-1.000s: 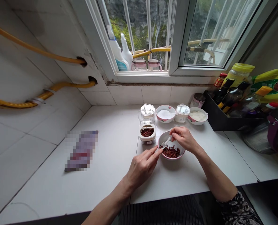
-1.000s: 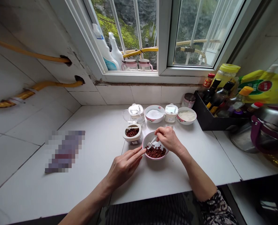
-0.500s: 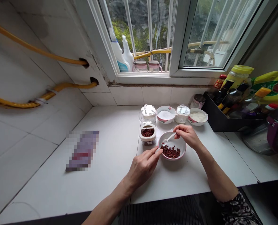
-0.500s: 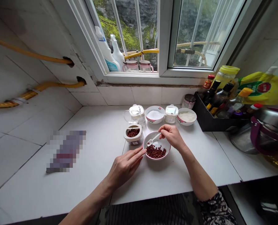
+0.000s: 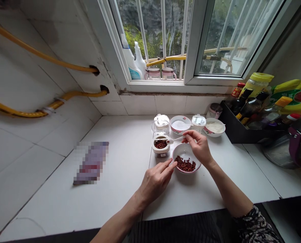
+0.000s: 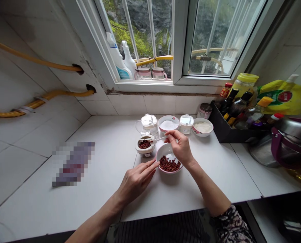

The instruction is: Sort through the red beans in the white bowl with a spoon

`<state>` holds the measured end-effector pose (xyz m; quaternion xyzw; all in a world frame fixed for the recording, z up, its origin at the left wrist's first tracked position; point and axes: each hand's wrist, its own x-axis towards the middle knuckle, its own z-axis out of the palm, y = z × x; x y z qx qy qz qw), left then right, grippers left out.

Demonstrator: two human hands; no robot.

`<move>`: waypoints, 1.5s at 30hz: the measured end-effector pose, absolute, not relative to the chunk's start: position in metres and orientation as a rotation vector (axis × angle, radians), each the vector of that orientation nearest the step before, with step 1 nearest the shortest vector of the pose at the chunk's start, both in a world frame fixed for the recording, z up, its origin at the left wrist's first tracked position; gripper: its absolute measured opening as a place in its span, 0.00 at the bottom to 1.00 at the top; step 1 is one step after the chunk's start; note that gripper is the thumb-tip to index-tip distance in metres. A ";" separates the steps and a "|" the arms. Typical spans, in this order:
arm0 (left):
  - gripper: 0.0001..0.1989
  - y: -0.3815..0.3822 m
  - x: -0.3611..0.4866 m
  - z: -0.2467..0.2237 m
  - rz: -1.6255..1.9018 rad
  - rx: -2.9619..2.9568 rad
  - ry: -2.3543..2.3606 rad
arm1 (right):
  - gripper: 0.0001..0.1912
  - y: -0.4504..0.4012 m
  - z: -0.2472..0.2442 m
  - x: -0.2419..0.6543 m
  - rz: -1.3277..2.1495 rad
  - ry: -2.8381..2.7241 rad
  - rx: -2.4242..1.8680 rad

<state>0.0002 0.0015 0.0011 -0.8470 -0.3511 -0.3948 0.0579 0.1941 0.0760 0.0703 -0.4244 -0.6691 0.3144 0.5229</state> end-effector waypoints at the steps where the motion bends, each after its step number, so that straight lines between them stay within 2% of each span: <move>1: 0.17 0.002 0.000 0.001 -1.199 -2.568 -1.063 | 0.07 0.073 0.071 0.189 0.635 -1.677 -0.980; 6: 0.16 0.002 0.001 0.000 -1.203 -2.552 -1.066 | 0.09 0.066 0.068 0.177 0.005 -2.072 -0.691; 9: 0.15 0.001 0.001 0.001 -1.197 -2.545 -1.067 | 0.11 0.065 0.069 0.179 -0.146 -2.129 -0.607; 12: 0.15 0.001 0.000 0.001 -1.185 -2.554 -1.071 | 0.10 0.065 0.076 0.190 -0.058 -2.000 -0.653; 16: 0.16 0.001 0.000 0.002 -1.185 -2.567 -1.074 | 0.06 0.069 0.082 0.216 0.270 -1.803 -0.959; 21: 0.18 0.000 -0.001 0.003 -1.187 -2.574 -1.075 | 0.08 0.075 0.079 0.241 0.603 -1.877 -1.297; 28: 0.16 0.000 -0.001 0.004 -1.196 -2.569 -1.060 | 0.11 0.071 0.075 0.229 0.579 -2.013 -1.391; 38: 0.16 0.000 0.000 0.003 -1.208 -2.553 -1.067 | 0.09 0.078 0.068 0.230 0.933 -1.813 -1.356; 45: 0.18 0.000 0.000 0.003 -1.206 -2.573 -1.073 | 0.10 0.073 0.071 0.226 0.773 -1.965 -1.380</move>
